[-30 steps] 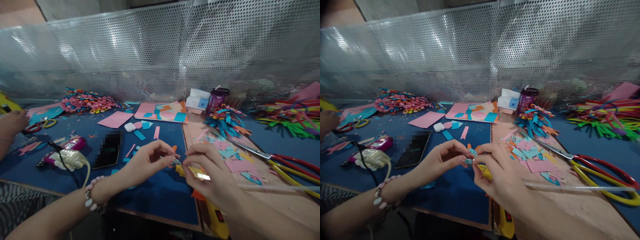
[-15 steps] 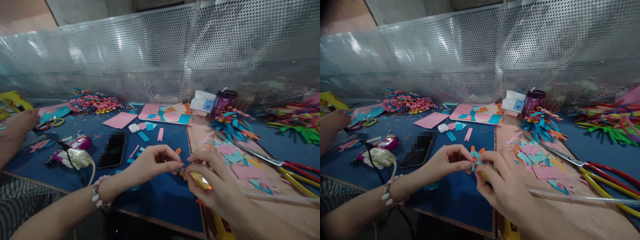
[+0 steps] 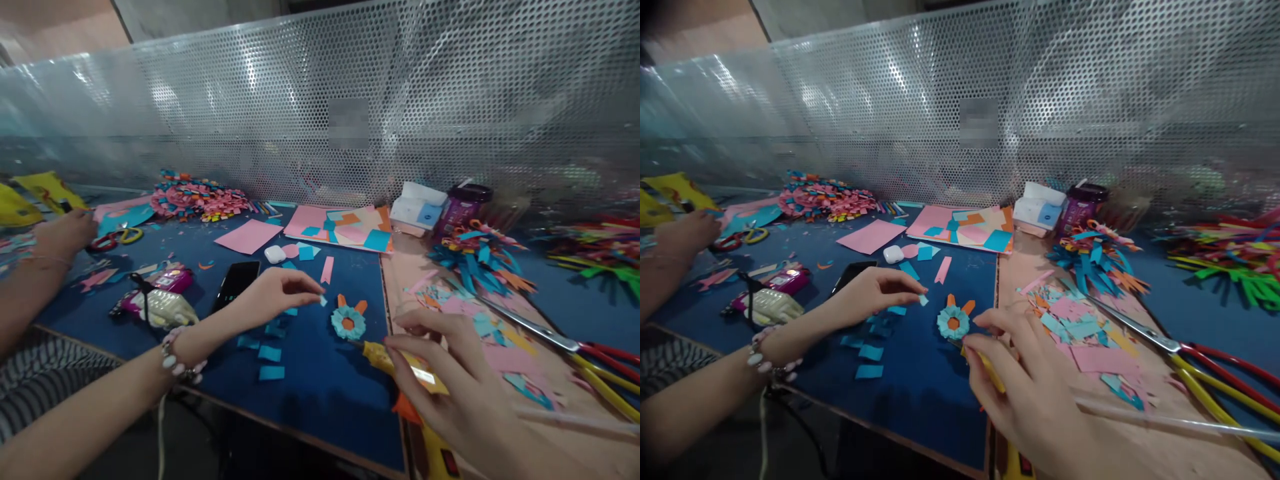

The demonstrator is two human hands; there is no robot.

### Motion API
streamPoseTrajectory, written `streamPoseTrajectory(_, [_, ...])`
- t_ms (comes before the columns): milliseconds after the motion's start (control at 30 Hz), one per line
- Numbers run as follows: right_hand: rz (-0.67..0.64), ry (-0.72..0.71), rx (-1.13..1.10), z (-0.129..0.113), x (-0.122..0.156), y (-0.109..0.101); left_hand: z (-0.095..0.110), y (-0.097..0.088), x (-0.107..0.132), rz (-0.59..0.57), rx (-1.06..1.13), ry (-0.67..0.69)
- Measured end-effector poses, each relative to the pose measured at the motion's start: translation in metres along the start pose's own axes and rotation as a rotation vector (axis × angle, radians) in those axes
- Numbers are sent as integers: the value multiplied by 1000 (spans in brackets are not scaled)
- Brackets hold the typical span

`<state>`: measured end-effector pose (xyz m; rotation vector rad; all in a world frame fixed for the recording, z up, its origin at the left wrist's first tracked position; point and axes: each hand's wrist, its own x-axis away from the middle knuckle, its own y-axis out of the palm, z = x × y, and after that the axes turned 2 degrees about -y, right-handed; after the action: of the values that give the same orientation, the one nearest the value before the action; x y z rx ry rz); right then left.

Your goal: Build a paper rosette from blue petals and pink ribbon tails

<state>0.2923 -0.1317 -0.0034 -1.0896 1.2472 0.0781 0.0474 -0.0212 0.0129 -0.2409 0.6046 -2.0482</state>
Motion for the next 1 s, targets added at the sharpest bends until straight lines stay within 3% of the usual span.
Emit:
streamPoseTrajectory(133, [-21, -5, 4, -1, 3, 0, -26, -18, -4, 92, -315, -25])
streamPoseTrajectory(233, [-39, -4, -9, -1, 4, 3, -37, -22, -10, 156, -449, 7])
streamPoseTrajectory(333, [-48, -17, -26, 0, 4, 3, -41, -22, -16, 141, -537, -12])
streamPoseTrajectory(733, [-49, -10, -45, -2, 4, 3, -46, -29, -6, 104, -601, -29])
streamPoseTrajectory(1000, [-49, -58, 64, 6, 11, 7, -50, -32, -12, 118, -684, -1])
